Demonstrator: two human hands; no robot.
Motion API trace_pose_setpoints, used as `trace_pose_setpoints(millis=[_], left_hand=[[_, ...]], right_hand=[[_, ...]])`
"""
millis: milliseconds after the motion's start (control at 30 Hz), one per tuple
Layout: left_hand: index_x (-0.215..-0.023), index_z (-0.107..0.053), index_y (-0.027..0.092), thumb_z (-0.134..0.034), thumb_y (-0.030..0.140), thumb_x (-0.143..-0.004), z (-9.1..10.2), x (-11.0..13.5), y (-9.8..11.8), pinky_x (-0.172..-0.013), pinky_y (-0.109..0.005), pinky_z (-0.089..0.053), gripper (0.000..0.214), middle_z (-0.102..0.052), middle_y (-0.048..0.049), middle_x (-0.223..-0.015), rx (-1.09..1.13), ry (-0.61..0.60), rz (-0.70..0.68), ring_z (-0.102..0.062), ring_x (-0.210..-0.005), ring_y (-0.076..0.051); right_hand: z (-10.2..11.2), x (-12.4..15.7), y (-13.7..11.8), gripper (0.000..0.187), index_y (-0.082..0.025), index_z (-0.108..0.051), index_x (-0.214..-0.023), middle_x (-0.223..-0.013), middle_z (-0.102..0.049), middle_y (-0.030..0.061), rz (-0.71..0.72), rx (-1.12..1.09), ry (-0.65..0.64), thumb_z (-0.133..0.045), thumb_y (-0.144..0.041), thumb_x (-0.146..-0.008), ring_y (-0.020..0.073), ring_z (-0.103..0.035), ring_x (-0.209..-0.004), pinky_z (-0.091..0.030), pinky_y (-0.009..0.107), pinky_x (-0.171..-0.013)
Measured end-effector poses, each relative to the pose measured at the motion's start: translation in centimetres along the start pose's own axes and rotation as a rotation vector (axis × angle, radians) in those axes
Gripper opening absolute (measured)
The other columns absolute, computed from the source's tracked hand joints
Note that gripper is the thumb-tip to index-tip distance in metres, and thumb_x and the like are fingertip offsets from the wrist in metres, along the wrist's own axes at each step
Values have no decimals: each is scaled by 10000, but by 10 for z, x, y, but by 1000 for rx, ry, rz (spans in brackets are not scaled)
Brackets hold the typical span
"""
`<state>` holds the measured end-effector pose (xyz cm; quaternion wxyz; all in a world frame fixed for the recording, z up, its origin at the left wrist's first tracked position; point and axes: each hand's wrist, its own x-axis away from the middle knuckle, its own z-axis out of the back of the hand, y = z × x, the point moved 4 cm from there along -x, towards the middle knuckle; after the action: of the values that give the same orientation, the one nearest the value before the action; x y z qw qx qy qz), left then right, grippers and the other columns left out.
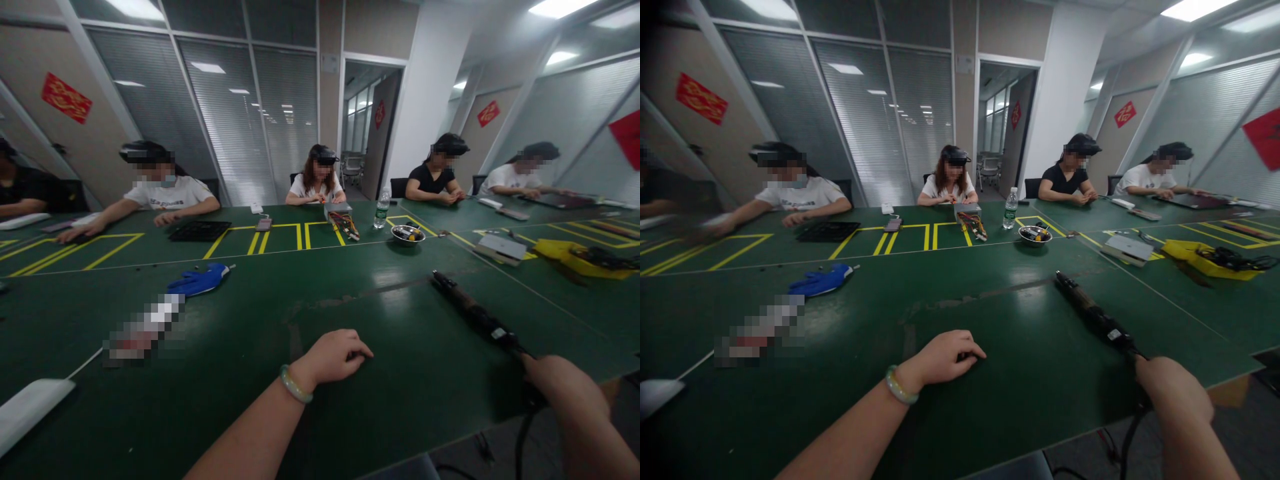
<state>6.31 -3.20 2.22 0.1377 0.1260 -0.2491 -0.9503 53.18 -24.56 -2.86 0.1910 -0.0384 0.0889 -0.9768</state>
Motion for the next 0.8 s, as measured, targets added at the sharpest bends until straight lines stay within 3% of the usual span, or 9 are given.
trace_pose_setpoints(millis=[100, 167, 233, 333, 433, 500, 633, 800], left_hand=[[-1135, -668, 303, -516, 286, -928, -1, 0, -1, -767, -259, -451, 258, -613, -22, -998, 9, -10, 9, -589, -895, -151], [-1135, -668, 302, -515, 291, -928, -1, 0, -1, -769, -259, -452, 257, -613, -23, -998, 10, -8, 14, -589, -897, -152], [-1130, -670, 304, -521, 292, -926, -1, 0, -2, -780, -260, -452, 253, -614, -22, -1001, 6, -3, 11, -589, -900, -152], [-1133, -668, 308, -522, 295, -928, -1, 0, -1, -778, -254, -450, 252, -613, -19, -1007, 8, 2, 3, -589, -905, -151], [-1130, -668, 305, -520, 304, -931, -1, 1, -1, -776, -250, -448, 248, -613, -21, -1000, 11, 9, 3, -589, -905, -151], [-1126, -669, 303, -520, 309, -932, -1, 1, -2, -785, -250, -447, 245, -613, -21, -1000, 6, 11, 3, -588, -906, -150], [-1132, -666, 299, -518, 309, -935, -4, 0, -4, -788, -248, -444, 247, -614, -20, -1009, -5, -4, -6, -587, -913, -148], [-1138, -661, 294, -517, 308, -936, -6, -1, -5, -791, -253, -445, 248, -612, -21, -1011, -21, -12, -4, -587, -915, -150]], right_hand=[[6, 12, 3, 640, -238, -737, -1008, -1109, -546, 358, -254, 64, -190, -409, -717, -739, 384, -583, -1059, -404, 511, -700], [18, 19, -2, 763, -244, -713, -1087, -1165, -507, 367, -290, 74, -186, -379, -813, -703, 396, -544, -1114, -386, 529, -722], [30, 23, -13, 818, -254, -693, -1136, -1171, -514, 353, -232, 65, -148, -348, -851, -695, 406, -545, -1097, -380, 543, -738], [39, 24, -43, 931, -165, -603, -1285, -1211, -505, 337, 5, 39, 2, -261, -846, -750, 407, -517, -1130, -391, 535, -822], [33, 25, -74, 1058, -72, -422, -1430, -1296, -445, 327, 182, 1, 137, -233, -868, -759, 432, -441, -1215, -391, 521, -906], [22, 26, -89, 1065, -103, -385, -1457, -1333, -432, 293, 243, -24, 148, -279, -886, -742, 450, -438, -1212, -396, 537, -922], [5, 27, -96, 1013, -176, -443, -1423, -1310, -480, 226, 281, -44, 181, -367, -893, -710, 454, -489, -1141, -409, 580, -922], [5, 25, -91, 996, -198, -514, -1370, -1220, -540, 207, 353, -77, 208, -470, -890, -654, 444, -533, -1074, -432, 576, -886]])
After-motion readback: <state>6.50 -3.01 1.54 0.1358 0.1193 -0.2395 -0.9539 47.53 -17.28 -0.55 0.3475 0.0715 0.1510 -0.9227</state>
